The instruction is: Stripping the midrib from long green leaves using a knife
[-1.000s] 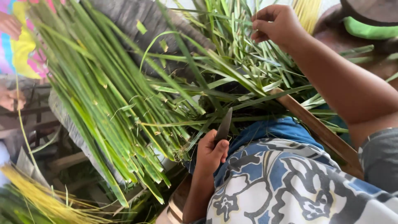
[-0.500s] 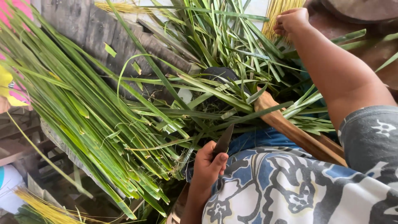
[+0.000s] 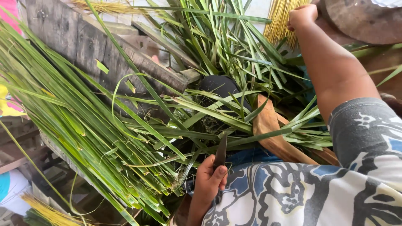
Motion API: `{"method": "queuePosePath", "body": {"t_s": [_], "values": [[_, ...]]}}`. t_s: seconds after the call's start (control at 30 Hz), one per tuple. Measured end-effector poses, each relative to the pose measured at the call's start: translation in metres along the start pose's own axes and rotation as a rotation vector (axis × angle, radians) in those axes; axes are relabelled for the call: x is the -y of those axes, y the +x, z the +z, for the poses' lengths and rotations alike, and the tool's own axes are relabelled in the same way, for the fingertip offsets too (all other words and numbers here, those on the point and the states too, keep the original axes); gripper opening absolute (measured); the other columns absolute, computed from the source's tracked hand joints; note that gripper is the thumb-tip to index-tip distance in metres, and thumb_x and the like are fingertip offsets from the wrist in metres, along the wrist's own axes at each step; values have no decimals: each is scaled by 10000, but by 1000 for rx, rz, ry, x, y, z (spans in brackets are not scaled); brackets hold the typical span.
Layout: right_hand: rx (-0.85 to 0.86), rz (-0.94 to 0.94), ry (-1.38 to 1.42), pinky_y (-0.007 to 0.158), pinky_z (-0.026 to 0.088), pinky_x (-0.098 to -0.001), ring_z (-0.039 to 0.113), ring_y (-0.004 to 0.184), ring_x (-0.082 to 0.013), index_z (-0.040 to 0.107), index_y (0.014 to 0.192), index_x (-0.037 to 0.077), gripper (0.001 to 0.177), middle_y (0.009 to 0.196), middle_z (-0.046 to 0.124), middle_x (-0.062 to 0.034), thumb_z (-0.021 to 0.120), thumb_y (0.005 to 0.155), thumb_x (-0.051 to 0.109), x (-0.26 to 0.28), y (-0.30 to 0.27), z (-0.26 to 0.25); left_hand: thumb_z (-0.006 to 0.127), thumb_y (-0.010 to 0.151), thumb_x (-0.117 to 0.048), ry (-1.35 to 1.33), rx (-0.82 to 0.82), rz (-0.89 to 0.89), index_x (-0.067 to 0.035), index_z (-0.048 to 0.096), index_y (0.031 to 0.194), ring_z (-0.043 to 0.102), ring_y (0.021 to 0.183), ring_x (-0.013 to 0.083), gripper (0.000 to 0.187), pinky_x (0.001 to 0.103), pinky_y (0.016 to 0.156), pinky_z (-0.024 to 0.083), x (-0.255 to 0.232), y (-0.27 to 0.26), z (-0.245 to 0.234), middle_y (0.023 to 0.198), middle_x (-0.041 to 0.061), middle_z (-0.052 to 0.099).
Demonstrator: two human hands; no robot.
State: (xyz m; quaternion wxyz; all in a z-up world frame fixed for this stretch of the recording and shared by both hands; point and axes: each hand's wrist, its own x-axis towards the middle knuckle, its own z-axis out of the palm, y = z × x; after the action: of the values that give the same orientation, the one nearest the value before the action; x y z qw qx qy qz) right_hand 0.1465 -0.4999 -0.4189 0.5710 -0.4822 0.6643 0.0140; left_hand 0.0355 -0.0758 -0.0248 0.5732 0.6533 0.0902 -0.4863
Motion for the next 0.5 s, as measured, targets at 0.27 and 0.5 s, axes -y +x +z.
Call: {"method": "queuePosePath", "body": {"t_s": [0.27, 0.5], "values": [[114, -11, 68, 380, 509, -181, 619, 462, -61, 545, 966, 89, 104, 646, 622, -28, 580, 884, 142, -36, 29, 5, 610, 863, -282, 15, 16, 8, -34, 494, 799, 419, 393, 90, 281, 193, 403, 343, -3, 3, 1, 540, 36, 524], [232, -231, -327, 413, 500, -216, 593, 507, -105, 615, 1026, 87, 222, 753, 627, -43, 611, 884, 257, -34, 17, 4, 532, 905, -285, -140, 17, 70, -12, 504, 839, 426, 458, 101, 283, 209, 427, 372, 3, -4, 0, 601, 60, 519]]}}
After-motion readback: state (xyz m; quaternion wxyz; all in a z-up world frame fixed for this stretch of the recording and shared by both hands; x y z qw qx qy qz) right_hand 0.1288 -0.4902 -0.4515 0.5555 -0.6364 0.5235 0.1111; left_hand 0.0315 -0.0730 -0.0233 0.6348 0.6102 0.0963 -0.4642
